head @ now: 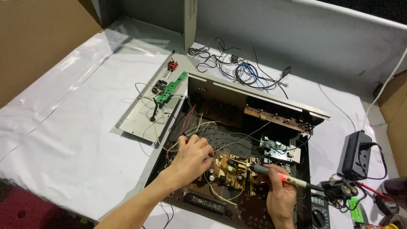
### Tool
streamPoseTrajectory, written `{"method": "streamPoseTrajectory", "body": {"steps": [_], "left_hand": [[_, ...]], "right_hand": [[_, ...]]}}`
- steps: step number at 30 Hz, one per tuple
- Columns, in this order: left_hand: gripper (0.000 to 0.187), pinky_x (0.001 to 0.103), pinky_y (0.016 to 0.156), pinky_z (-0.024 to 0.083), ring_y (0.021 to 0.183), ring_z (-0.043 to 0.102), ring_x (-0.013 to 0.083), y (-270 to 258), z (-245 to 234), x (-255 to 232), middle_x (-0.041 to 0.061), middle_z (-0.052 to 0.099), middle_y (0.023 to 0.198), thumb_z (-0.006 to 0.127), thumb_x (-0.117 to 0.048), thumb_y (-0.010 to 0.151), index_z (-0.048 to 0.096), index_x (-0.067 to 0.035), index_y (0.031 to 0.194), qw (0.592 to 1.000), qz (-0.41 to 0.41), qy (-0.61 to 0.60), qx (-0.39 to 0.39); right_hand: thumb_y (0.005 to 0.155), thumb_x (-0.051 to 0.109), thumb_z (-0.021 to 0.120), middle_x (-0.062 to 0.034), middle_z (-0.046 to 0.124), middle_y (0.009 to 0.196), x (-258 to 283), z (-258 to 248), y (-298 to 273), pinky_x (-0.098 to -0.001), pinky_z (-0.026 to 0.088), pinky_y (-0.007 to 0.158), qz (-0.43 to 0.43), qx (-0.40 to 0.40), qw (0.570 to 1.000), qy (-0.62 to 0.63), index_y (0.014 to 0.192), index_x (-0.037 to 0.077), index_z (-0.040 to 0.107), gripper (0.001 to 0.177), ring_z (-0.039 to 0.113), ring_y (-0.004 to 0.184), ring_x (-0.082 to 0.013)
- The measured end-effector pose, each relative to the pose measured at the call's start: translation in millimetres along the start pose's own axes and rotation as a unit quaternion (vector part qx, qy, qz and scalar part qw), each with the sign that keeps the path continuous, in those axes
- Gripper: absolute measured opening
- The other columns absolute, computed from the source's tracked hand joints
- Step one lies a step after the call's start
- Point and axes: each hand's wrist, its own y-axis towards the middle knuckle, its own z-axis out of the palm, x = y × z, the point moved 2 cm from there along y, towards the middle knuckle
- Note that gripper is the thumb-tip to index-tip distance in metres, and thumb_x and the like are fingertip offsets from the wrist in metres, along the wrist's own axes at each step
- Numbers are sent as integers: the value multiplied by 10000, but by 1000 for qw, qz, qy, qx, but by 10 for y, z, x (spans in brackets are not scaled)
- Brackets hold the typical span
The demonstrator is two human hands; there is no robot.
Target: Soldering components on a circuit board inside an open electronic device
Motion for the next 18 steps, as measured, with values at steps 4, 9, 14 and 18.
{"method": "streamPoseTrajectory", "body": {"steps": [4,9,14,18], "left_hand": [[142,492,841,311,944,510,265,33,96,34,18,658,989,650,-244,958,748,-141,951,1000,3,17,-9],[145,477,819,299,919,504,254,-6,116,39,23,634,956,663,-234,964,750,-127,920,999,11,-17,-28],[127,474,848,301,933,532,239,-13,97,51,14,672,955,689,-224,945,755,-122,906,997,10,-42,-60],[126,473,852,297,933,537,231,-24,49,58,10,672,958,676,-221,949,748,-132,899,997,11,-50,-58]], "right_hand": [[1001,133,630,-228,739,1052,-36,-8,20,-403,631,719,6,11,1000,-24,1104,-6,737,204,722,824,-328],[996,130,632,-203,736,1054,20,42,8,-420,638,744,25,10,998,-59,1098,-8,747,207,714,839,-327],[988,122,628,-196,785,1021,154,164,-26,-400,662,736,27,18,992,-122,1111,8,758,212,737,786,-303],[977,159,644,-188,793,993,151,182,-24,-423,636,789,39,11,990,-135,1115,20,761,228,733,764,-305]]}}
